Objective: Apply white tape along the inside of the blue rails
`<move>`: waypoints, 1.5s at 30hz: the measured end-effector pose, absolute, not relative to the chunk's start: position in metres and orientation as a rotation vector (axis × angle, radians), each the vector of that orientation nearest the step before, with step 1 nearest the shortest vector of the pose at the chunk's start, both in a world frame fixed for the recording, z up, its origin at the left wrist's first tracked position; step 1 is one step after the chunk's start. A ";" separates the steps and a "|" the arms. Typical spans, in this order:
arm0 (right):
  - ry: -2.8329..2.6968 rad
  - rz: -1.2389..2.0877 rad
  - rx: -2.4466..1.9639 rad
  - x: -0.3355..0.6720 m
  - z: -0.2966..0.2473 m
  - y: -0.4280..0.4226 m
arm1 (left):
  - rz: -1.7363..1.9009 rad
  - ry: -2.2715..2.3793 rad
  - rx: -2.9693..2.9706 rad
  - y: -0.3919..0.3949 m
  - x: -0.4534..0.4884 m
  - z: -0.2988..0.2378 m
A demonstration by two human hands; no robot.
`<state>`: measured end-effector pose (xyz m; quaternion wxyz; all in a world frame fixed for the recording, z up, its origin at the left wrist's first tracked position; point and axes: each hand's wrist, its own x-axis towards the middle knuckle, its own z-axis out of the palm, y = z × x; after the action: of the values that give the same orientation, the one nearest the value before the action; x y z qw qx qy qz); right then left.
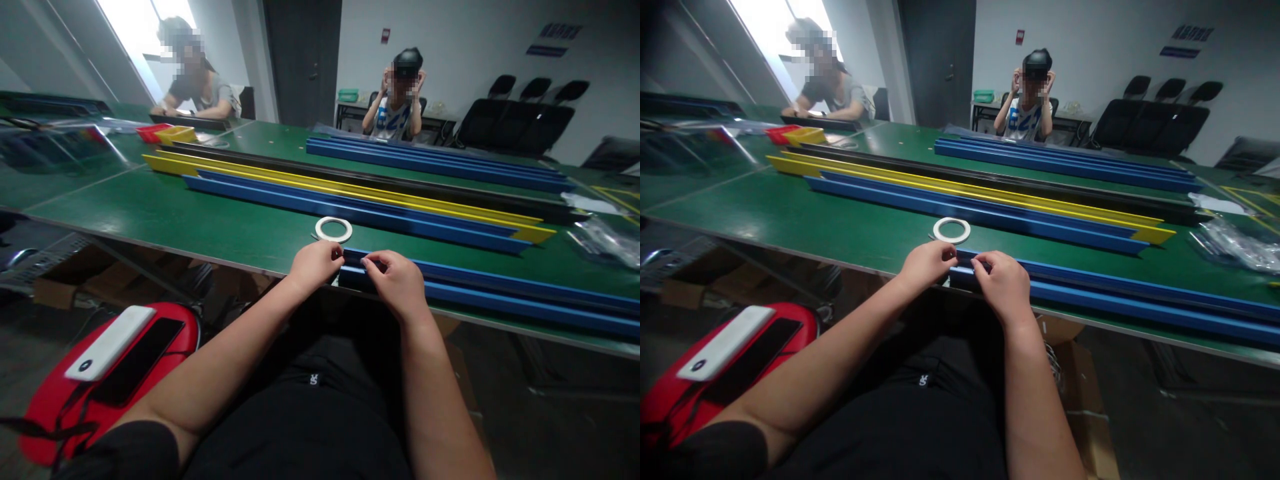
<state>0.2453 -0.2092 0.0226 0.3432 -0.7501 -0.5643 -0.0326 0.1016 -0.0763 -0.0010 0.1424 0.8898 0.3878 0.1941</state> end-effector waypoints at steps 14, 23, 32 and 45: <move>-1.308 0.127 -1.709 0.248 0.029 -0.218 | 0.572 1.019 2.561 -0.070 0.098 -0.005; -1.022 0.226 -1.501 0.264 0.030 -0.221 | 0.655 0.935 2.459 -0.065 0.095 -0.005; -0.824 0.330 -1.464 0.285 0.044 -0.242 | 1.018 0.811 2.385 -0.078 0.094 0.012; -1.353 0.074 -2.372 0.326 0.044 -0.265 | 0.590 0.602 2.962 -0.146 0.159 0.030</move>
<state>0.3264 -0.2646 0.0435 0.2034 -0.8501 -0.4850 0.0264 0.1585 -0.1457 0.0304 0.0310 0.9613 0.1955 0.1916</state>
